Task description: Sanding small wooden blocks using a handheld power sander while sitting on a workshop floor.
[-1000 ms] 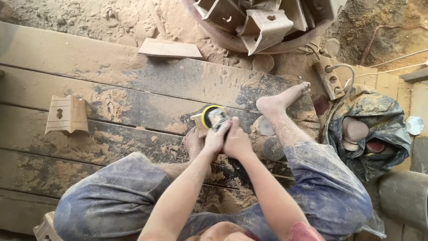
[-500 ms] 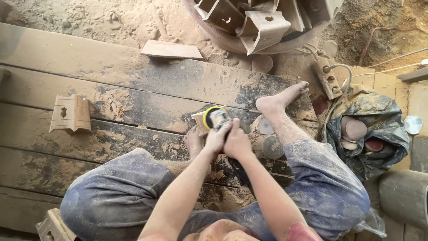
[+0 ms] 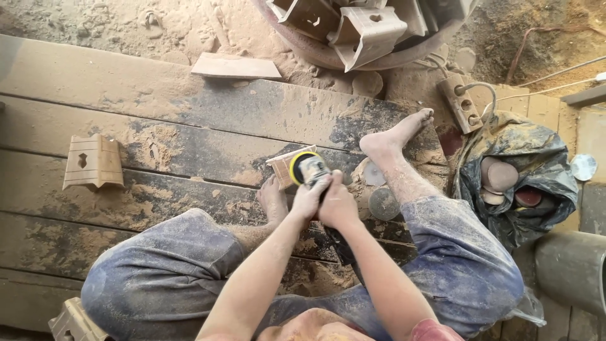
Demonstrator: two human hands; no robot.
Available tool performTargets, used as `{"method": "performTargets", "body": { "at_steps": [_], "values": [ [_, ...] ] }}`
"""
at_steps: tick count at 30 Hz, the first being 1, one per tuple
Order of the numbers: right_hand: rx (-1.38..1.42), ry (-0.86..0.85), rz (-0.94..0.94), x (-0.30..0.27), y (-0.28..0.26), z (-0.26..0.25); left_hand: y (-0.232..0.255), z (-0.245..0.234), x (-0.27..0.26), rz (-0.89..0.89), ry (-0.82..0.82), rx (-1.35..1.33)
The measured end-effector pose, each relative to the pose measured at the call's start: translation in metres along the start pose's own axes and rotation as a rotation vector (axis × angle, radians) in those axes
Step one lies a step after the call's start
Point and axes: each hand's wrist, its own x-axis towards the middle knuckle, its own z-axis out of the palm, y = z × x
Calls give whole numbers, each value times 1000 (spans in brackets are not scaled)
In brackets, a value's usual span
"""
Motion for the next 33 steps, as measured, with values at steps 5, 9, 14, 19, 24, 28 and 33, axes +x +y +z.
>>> {"method": "performTargets", "body": {
  "at_steps": [5,9,14,19,24,28,33],
  "values": [
    [-14,51,46,15,22,1,-10,10,23,-4,-38,40],
    [-70,-79,-39,-7,-18,9,-11,-20,-12,40,76,-99],
    [-130,-107,-50,-9,-13,3,-12,-17,-9,114,59,-120],
    [0,58,58,20,19,-13,-3,15,32,21,-84,105],
    [-80,-8,-24,-1,-24,-8,5,-12,10,-26,33,16],
    [-151,4,-107,18,-21,14,10,-23,-5,-29,184,-176],
    [-110,64,-42,25,-10,-18,11,0,30,0,-22,-24]
  ]
}}
